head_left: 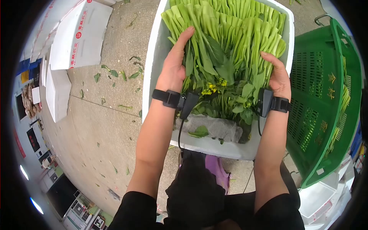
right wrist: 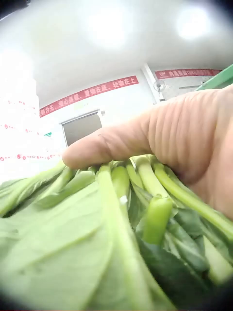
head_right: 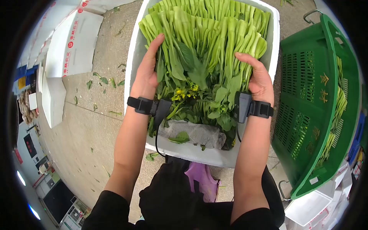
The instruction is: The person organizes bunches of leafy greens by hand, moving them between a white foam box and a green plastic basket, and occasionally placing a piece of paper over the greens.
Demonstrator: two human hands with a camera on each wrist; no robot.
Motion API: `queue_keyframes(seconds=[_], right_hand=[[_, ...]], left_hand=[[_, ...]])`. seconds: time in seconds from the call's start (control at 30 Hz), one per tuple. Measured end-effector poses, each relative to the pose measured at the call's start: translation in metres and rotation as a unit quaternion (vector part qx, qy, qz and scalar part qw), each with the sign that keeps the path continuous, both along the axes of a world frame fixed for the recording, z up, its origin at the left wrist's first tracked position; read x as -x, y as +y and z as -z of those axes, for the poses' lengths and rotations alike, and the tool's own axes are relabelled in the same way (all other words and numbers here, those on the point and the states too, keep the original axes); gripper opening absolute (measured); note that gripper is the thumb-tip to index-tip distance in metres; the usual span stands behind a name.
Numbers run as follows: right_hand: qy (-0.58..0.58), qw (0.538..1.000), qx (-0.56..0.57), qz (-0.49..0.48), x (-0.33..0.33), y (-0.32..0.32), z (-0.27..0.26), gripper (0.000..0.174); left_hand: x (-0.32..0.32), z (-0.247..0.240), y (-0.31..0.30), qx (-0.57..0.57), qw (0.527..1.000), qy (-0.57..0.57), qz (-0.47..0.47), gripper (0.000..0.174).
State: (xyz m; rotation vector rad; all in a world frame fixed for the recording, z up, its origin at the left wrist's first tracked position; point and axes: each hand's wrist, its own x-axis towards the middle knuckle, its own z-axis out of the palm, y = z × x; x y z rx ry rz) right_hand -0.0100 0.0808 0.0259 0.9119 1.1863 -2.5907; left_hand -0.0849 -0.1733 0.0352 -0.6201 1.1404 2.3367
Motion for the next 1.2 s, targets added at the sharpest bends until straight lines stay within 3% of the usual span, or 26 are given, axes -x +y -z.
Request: queue_keyframes(seconds=[0.13,0.27,0.33,0.53,0.63,0.73,0.83,0.97,1.0,1.03,1.1,1.17,1.2], right_hand=[[-0.020,0.998,0.055,0.001,-0.004,-0.010,0.028,0.044],[-0.028,0.996,0.021,0.079,-0.006,-0.039,0.024,0.044],[-0.021,0.993,-0.020,0.112,-0.012,-0.047,0.033,0.047],[-0.004,0.993,0.037,0.108,-0.025,-0.050,0.023,0.063],[0.009,0.996,0.023,0.091,-0.025,-0.047,0.022,0.074],[0.062,0.981,0.172,0.062,-0.028,-0.039,0.030,0.085],[0.011,0.996,0.072,0.053,-0.042,-0.040,0.038,0.087],[-0.017,0.993,0.090,0.078,-0.045,-0.036,0.031,0.084],[0.012,0.991,0.082,0.106,-0.046,-0.048,0.003,0.079],[0.102,0.942,0.297,0.120,-0.040,-0.042,0.017,0.076],[-0.087,0.979,0.141,0.122,-0.034,-0.050,-0.014,0.075],[-0.152,0.988,0.026,0.016,-0.036,-0.040,-0.005,0.081],[-0.097,0.995,0.009,0.019,-0.038,-0.044,0.002,0.088]], left_hand=[[-0.008,0.012,-0.002,0.038,0.994,-0.015,0.106,0.045],[-0.014,0.013,0.002,0.021,0.996,-0.023,0.083,0.058],[-0.011,0.043,-0.007,0.010,0.996,-0.021,0.082,0.061],[-0.012,0.039,0.001,-0.070,0.993,-0.011,0.098,0.071],[-0.011,0.033,0.003,-0.088,0.992,-0.002,0.087,0.070],[-0.012,0.029,0.007,-0.124,0.990,-0.016,0.069,0.064],[-0.020,0.024,0.011,-0.138,0.988,-0.015,0.062,0.057],[-0.022,0.031,0.009,-0.102,0.989,-0.009,0.103,0.053],[-0.022,0.025,0.010,-0.089,0.989,-0.013,0.117,0.053],[-0.020,0.024,0.011,-0.085,0.989,-0.017,0.120,0.053],[-0.025,0.018,0.013,-0.063,0.988,-0.049,0.131,0.053],[-0.030,0.012,0.014,-0.057,0.988,-0.054,0.135,0.053],[-0.034,0.014,0.010,-0.031,0.986,-0.074,0.147,0.051]])
